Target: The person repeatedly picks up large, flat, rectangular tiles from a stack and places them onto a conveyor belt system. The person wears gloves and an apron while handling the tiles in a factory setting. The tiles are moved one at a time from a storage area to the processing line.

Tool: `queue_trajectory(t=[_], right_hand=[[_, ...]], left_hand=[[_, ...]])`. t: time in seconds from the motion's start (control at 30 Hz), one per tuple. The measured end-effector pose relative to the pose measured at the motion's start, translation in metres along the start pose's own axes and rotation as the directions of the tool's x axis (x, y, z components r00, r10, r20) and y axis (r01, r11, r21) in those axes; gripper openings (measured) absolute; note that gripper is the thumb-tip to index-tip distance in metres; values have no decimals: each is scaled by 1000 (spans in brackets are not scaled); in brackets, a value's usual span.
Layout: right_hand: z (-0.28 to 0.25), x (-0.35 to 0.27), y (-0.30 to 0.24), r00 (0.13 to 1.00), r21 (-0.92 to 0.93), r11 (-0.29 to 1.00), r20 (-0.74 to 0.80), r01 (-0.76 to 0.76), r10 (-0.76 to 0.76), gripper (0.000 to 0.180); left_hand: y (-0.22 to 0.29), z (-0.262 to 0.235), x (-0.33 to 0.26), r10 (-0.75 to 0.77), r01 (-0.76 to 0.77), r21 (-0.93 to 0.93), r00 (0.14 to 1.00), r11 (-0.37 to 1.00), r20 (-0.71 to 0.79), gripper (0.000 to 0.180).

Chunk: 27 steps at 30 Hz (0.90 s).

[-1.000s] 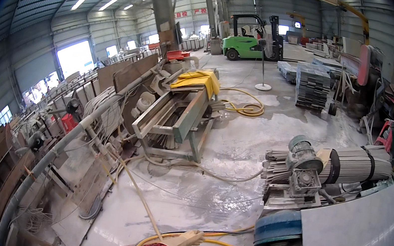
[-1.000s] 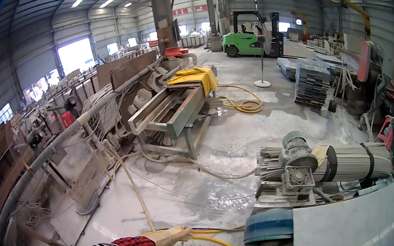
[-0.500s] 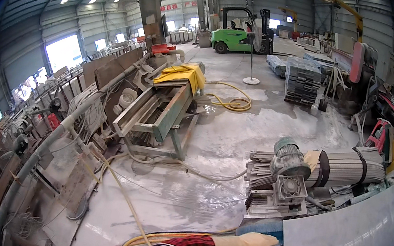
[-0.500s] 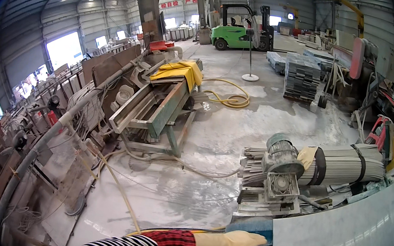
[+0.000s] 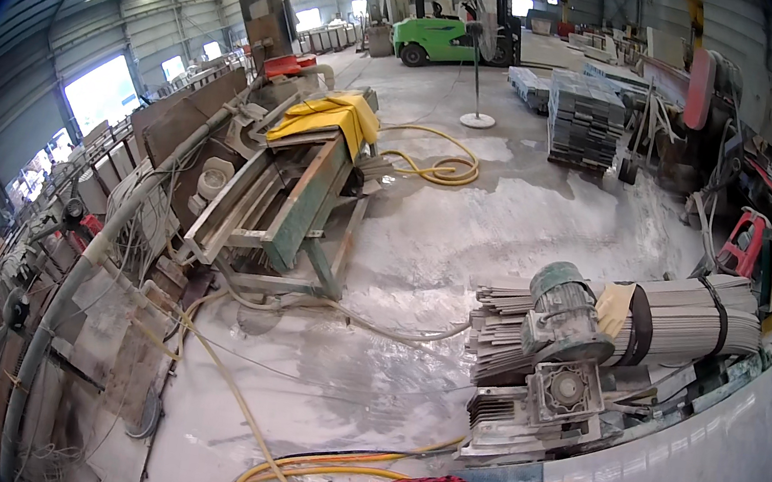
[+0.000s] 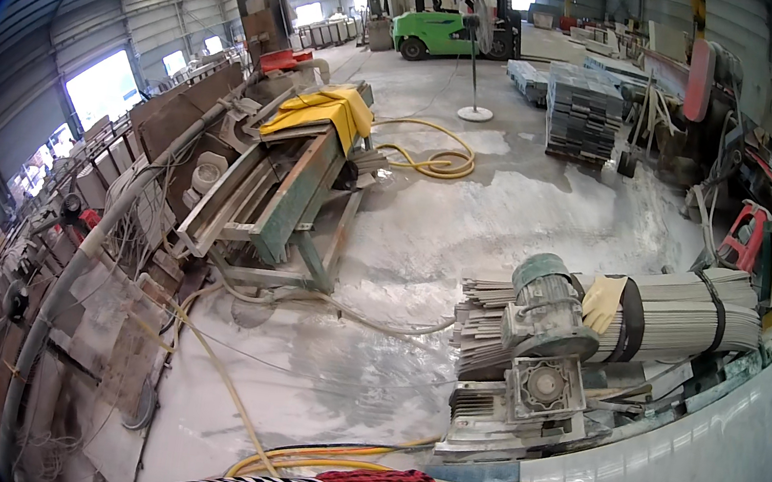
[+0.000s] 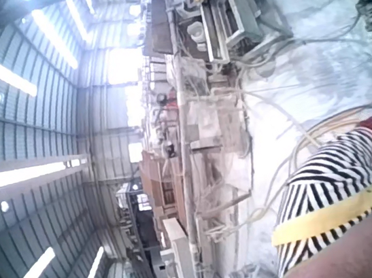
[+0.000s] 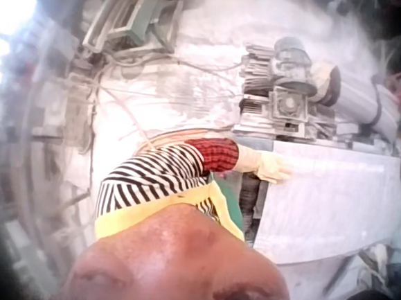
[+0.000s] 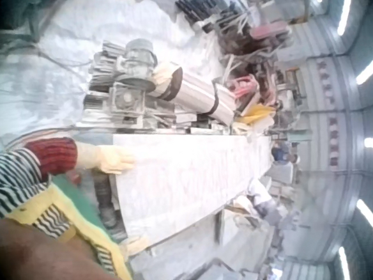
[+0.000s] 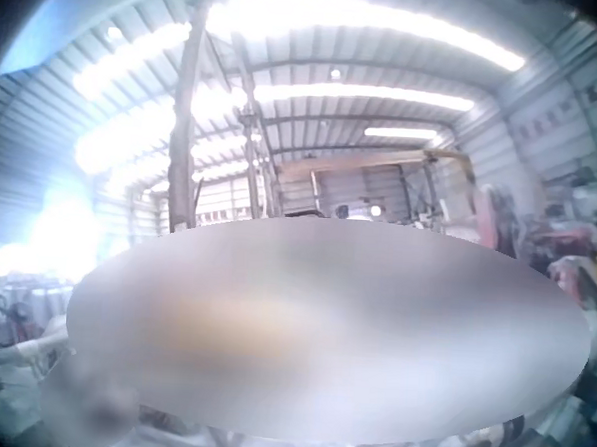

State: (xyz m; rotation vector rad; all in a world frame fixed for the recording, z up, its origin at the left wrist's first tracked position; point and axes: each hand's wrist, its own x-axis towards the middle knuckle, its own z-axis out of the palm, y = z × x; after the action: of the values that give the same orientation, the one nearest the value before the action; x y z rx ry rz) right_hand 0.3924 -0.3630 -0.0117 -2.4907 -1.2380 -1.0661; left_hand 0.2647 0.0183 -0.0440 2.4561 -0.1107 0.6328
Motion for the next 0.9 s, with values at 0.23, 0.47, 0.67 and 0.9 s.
queue_trajectory(t=[0.23, 0.47, 0.67, 0.9], right_hand=[[14, 21, -7, 999, -4, 1000, 41, 9, -9, 29], [16, 20, -8, 999, -5, 1000, 34, -18, 18, 28], [9, 7, -6, 999, -12, 999, 7, -35, 35, 28], [-12, -21, 0, 995, -63, 997, -86, -50, 44, 27]], left_hand=[[-10, 26, 9, 3, -3, 5, 1000, 1000, -22, 53], [-15, 29, 8, 27, -27, 1, 997, 1000, -71, 49], [1, -4, 13, 25, -25, -34, 1000, 999, 4, 50], [5, -10, 12, 108, -111, 68, 993, 991, 44, 52]])
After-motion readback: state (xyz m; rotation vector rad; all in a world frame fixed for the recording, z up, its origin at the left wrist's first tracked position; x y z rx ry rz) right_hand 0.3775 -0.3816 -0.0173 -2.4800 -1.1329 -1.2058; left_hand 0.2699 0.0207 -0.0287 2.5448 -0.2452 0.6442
